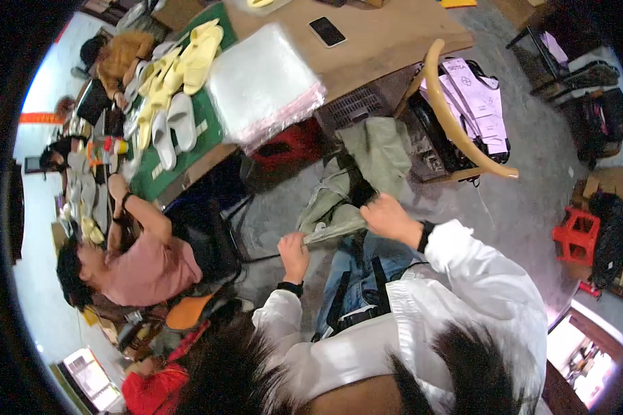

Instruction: The recorder picks up finished foam sandals, pairs them, and places them into a large storage bag.

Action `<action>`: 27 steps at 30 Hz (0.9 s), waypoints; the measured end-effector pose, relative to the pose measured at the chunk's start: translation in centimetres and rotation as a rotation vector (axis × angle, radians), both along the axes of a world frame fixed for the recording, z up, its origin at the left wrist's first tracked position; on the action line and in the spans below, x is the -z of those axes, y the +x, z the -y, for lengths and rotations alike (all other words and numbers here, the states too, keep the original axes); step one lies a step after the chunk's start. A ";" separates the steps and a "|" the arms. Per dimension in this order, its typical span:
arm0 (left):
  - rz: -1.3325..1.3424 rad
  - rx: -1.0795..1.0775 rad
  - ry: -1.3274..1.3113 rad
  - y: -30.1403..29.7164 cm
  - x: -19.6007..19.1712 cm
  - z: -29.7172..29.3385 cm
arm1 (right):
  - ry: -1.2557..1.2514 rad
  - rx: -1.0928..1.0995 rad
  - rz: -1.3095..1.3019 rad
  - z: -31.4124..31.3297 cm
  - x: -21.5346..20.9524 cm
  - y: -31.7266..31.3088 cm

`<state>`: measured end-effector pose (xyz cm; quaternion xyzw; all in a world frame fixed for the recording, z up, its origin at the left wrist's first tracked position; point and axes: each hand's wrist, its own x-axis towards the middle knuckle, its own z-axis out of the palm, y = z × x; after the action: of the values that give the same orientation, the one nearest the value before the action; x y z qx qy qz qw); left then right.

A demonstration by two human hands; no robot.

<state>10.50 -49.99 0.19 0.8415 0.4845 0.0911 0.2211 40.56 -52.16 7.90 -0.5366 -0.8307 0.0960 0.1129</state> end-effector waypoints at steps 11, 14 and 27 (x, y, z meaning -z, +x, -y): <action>0.416 -0.265 -0.323 -0.7 4.4 3.9 | -0.230 0.535 0.386 15.3 0.9 -0.4; 0.548 0.165 -0.477 2.9 -1.4 6.2 | -0.401 0.785 0.440 21.7 7.6 3.3; 0.129 0.705 -0.062 2.3 -5.8 10.2 | -0.536 0.445 0.077 10.6 8.9 -4.2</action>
<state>12.82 -60.18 5.97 0.9423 0.1521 0.0474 0.2944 36.38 -62.74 -1.01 -0.7183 -0.6422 0.2635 -0.0453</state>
